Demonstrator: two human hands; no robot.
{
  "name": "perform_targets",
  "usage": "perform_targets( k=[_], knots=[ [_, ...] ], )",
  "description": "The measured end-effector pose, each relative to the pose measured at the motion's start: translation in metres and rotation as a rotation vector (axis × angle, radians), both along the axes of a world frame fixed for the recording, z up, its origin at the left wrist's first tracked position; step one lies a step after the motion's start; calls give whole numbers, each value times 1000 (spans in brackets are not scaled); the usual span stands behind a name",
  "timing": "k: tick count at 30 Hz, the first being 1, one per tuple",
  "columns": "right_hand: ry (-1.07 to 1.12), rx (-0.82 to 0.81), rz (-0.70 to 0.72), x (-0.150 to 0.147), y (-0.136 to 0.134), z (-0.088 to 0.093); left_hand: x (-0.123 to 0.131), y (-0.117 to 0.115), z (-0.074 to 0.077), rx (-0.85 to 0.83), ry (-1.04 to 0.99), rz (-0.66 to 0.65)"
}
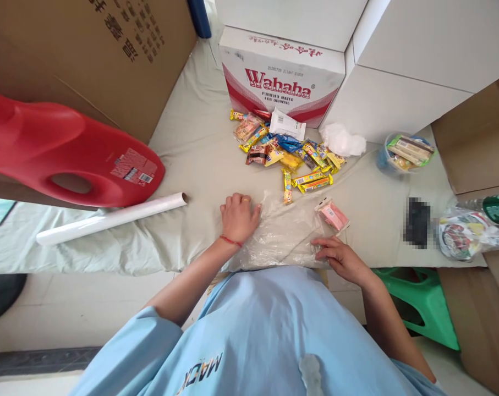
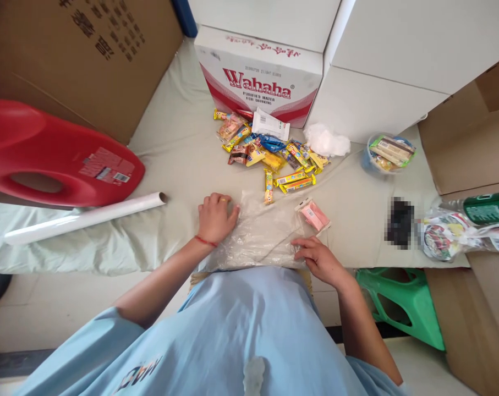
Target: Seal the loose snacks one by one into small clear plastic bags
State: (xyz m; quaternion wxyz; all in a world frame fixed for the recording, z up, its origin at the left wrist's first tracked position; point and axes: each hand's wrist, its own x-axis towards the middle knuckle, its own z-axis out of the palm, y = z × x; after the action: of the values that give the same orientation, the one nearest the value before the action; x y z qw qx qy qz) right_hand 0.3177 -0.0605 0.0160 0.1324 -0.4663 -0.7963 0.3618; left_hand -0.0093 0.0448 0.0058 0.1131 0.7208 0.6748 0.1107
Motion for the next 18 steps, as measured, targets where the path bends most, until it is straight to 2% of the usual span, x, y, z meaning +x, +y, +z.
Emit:
perform_targets(
  k=[3, 7, 9, 12, 14, 15, 18],
  knots=[
    [3, 5, -21, -1, -5, -1, 0, 13, -14, -20, -5, -23],
    [11, 2, -31, -3, -10, -4, -17, 23, -28, 46, -113, 155],
    [11, -3, -39, -4, -13, -3, -27, 23, -30, 139, -173, 249],
    [51, -22, -57, -4, -16, 6, -31, 11, -26, 379, -207, 320],
    [94, -24, -89, 2, -15, 16, -27, -2, -20, 503, -189, 247],
    [112, 0, -133, 7, -12, 21, -24, -9, -17, 513, -177, 151],
    [62, 176, -420, 22, 5, 29, -17, -29, -13, 352, -134, -206]
  ],
)
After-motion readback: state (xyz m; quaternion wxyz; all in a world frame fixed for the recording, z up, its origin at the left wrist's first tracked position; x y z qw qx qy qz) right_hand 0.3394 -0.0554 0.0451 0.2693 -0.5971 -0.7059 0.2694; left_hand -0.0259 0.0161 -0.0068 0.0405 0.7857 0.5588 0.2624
